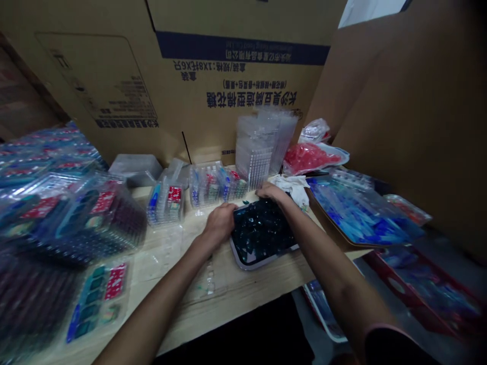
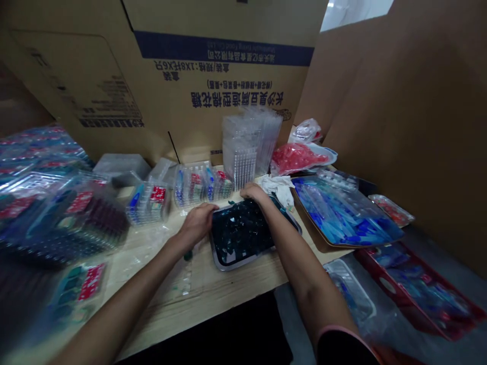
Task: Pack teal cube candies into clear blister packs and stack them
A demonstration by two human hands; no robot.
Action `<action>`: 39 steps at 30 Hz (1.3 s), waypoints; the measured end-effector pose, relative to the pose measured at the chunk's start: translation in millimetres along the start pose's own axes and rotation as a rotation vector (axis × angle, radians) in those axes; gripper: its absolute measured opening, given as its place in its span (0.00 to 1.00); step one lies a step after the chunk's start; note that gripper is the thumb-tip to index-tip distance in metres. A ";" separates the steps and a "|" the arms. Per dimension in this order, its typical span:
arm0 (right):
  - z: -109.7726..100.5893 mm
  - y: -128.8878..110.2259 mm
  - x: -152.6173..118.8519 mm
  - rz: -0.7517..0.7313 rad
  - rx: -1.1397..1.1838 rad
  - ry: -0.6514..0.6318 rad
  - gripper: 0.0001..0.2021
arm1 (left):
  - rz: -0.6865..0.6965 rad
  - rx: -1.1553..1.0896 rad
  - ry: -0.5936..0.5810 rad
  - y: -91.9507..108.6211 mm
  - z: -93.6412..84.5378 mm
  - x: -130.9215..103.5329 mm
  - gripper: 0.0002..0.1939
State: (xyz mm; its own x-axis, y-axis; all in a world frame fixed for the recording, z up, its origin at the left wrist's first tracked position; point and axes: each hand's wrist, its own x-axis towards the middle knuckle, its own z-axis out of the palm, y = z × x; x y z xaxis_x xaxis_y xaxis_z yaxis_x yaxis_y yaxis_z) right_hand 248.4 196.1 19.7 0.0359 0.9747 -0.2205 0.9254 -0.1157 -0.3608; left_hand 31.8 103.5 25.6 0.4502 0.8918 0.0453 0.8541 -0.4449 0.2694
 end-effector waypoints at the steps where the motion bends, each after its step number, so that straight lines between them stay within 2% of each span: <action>1: -2.7 5.5 -6.7 -0.035 0.004 0.001 0.12 | -0.008 0.021 -0.049 8.8 3.0 18.9 0.19; 5: -2.8 26.9 -42.0 -0.199 0.023 0.045 0.05 | -0.011 0.068 -0.149 31.9 26.7 73.9 0.15; 8: 5.7 46.1 -70.5 -0.331 0.055 0.102 0.05 | -0.029 0.107 -0.213 33.6 39.1 94.7 0.15; 11: 16.3 64.0 -92.5 -0.479 0.183 0.204 0.06 | -0.021 0.123 -0.260 26.9 40.4 104.5 0.19; 13: 23.1 71.5 -100.9 -0.514 0.310 0.301 0.08 | -0.001 0.125 -0.279 21.7 38.5 107.1 0.19; 16: 33.2 74.7 -103.9 -0.416 0.482 0.404 0.10 | 0.030 0.131 -0.301 16.9 36.8 108.3 0.18; 20: 46.9 71.7 -99.6 -0.312 0.622 0.442 0.10 | 0.059 0.137 -0.316 15.2 37.2 108.7 0.18; 25: 54.1 65.2 -102.4 -0.292 0.618 0.486 0.10 | 0.072 0.128 -0.310 14.7 36.0 107.5 0.16; 33: 50.2 57.7 -117.4 -0.324 0.500 0.434 0.08 | 0.021 0.114 -0.308 20.2 41.1 94.1 0.17; 36: 49.6 60.9 -123.4 -0.357 0.432 0.396 0.07 | 0.021 0.079 -0.305 15.7 39.8 89.8 0.13; 39: 48.8 65.2 -129.4 -0.374 0.374 0.369 0.07 | 0.035 0.031 -0.295 7.2 37.8 87.4 0.16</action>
State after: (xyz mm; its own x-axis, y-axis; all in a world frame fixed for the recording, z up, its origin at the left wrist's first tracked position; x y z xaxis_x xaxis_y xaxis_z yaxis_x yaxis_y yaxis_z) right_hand 285.7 53.1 -19.5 -0.0751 0.9560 0.2835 0.7089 0.2511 -0.6590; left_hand 87.2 175.1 -4.9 0.5323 0.8152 -0.2283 0.8420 -0.4817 0.2429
